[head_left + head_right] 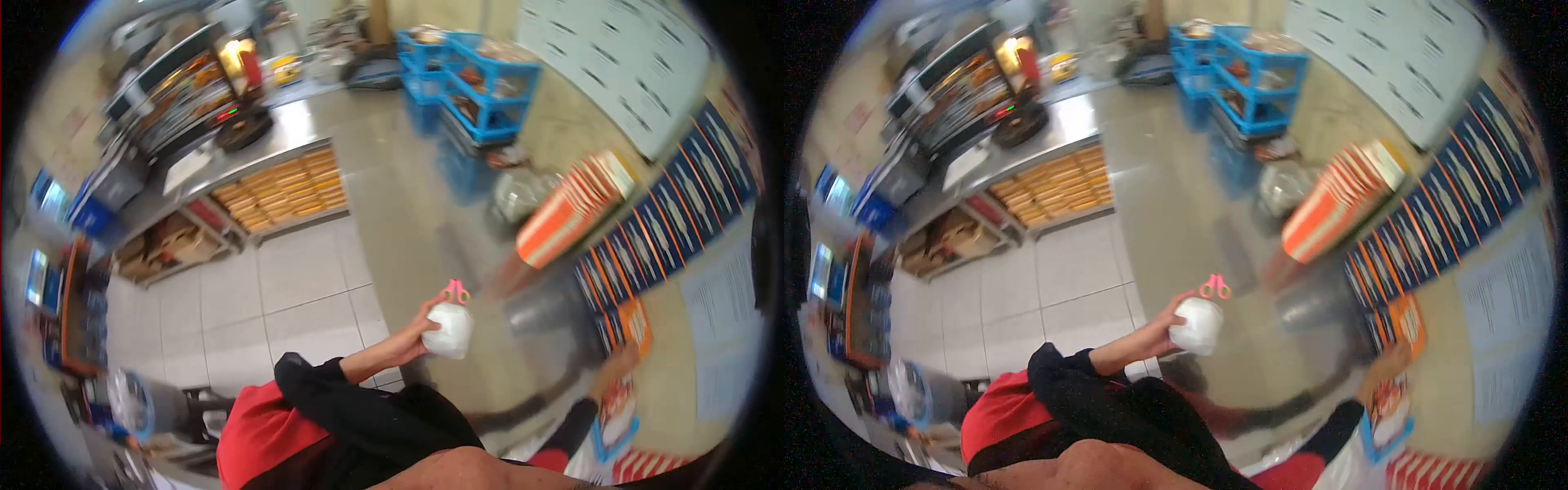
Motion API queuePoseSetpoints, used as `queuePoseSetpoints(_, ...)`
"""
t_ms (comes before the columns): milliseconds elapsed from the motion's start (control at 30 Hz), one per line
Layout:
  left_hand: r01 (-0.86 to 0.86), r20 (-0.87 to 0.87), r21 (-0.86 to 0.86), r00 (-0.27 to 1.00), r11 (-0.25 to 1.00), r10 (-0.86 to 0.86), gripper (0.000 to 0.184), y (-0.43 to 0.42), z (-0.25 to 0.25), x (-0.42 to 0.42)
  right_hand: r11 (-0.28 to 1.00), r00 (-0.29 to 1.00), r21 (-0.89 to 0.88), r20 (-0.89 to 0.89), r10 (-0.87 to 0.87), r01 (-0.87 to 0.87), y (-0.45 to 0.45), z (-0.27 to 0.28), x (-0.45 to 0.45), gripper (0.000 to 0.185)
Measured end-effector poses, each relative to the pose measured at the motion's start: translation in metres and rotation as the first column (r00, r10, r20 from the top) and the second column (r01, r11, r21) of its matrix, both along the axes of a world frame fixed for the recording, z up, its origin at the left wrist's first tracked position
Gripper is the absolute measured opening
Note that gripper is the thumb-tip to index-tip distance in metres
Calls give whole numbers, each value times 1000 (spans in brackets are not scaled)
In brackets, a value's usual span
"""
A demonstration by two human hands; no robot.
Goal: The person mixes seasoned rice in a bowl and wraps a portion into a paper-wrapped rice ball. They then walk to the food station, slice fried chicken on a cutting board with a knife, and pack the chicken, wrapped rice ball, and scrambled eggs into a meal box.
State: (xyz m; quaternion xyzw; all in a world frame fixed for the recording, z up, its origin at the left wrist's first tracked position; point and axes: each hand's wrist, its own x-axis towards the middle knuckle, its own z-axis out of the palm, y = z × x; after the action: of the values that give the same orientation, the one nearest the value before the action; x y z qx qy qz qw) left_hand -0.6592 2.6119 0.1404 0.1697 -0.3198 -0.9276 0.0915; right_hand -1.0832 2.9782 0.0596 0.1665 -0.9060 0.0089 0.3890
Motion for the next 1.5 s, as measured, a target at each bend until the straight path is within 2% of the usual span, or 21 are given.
queuePoseSetpoints(133,-10,31,77,999,997,7,66,1,-23,4,976,983,131,-42,179,-172,38,-20,-29,32)
queuePoseSetpoints(200,-28,63,102,998,994,22,64,-6,-27,13,834,915,-481,141,378,-270,47,-10,4,26)
queuePoseSetpoints(233,-63,137,48,989,997,56,64,-9,-25,19,723,913,-642,87,399,-255,24,8,34,25)
queuePoseSetpoints(333,-143,205,-37,967,989,148,65,-31,-29,34,641,853,-664,10,522,-385,-96,55,155,22)
queuePoseSetpoints(467,-337,295,-75,892,939,343,67,-75,-45,69,446,373,-552,247,894,-705,-270,95,326,18)
queuePoseSetpoints(600,-603,159,66,793,795,588,58,-150,-82,138,139,8,-344,357,934,-929,-422,94,458,16)
queuePoseSetpoints(667,-748,-292,-135,656,649,696,52,-211,-95,191,-5,-102,-303,305,947,-953,-497,89,510,21)
queuePoseSetpoints(700,-757,-352,-38,621,652,701,49,-239,-83,226,-123,-200,-259,294,935,-958,-531,87,537,27)
queuePoseSetpoints(800,-860,-203,-44,507,509,838,52,-323,-67,320,-337,-449,-375,267,853,-863,-627,97,608,24)
queuePoseSetpoints(833,-873,-202,-47,484,485,851,52,-343,-60,343,-421,-480,-278,198,854,-863,-659,86,628,46)
queuePoseSetpoints(867,-946,-263,-97,323,308,909,52,-360,-54,367,-441,-502,-285,193,843,-851,-681,94,652,46)
queuePoseSetpoints(900,-983,-329,-135,160,122,931,54,-377,-48,388,-423,-504,-384,138,853,-821,-703,106,675,61)
queuePoseSetpoints(967,-981,-300,-192,47,-12,953,53,-407,-40,423,-431,-537,-469,115,835,-771,-750,120,711,97)
queuePoseSetpoints(1033,-969,-238,-119,-183,-215,954,53,-429,-30,448,-475,-622,-504,172,764,-722,-786,125,749,97)
queuePoseSetpoints(1133,-981,-201,27,-196,-194,960,44,-475,-106,512,-496,-709,-544,297,640,-676,-814,137,788,100)
queuePoseSetpoints(1200,-988,-175,111,-128,-109,976,44,-495,-118,542,-496,-955,-825,294,31,-270,-837,151,796,100)
queuePoseSetpoints(1233,-989,-177,132,-92,-69,980,44,-504,-121,553,-359,-936,-919,261,-237,-165,-849,155,799,101)
queuePoseSetpoints(1267,-991,-188,132,-60,-35,980,44,-515,-124,560,-361,-935,-919,260,-243,-161,-869,158,801,101)
queuePoseSetpoints(1333,-992,-223,119,7,34,975,45,-539,-118,566,353,-725,-922,-131,-676,-162,-915,163,803,98)
queuePoseSetpoints(1367,-994,-240,94,36,60,970,45,-556,-116,570,247,-742,-949,-23,-670,-194,-944,147,805,89)
queuePoseSetpoints(1500,-997,-273,-28,81,76,958,47,-624,-105,590,156,-844,-908,283,-456,-388,-1067,112,799,66)
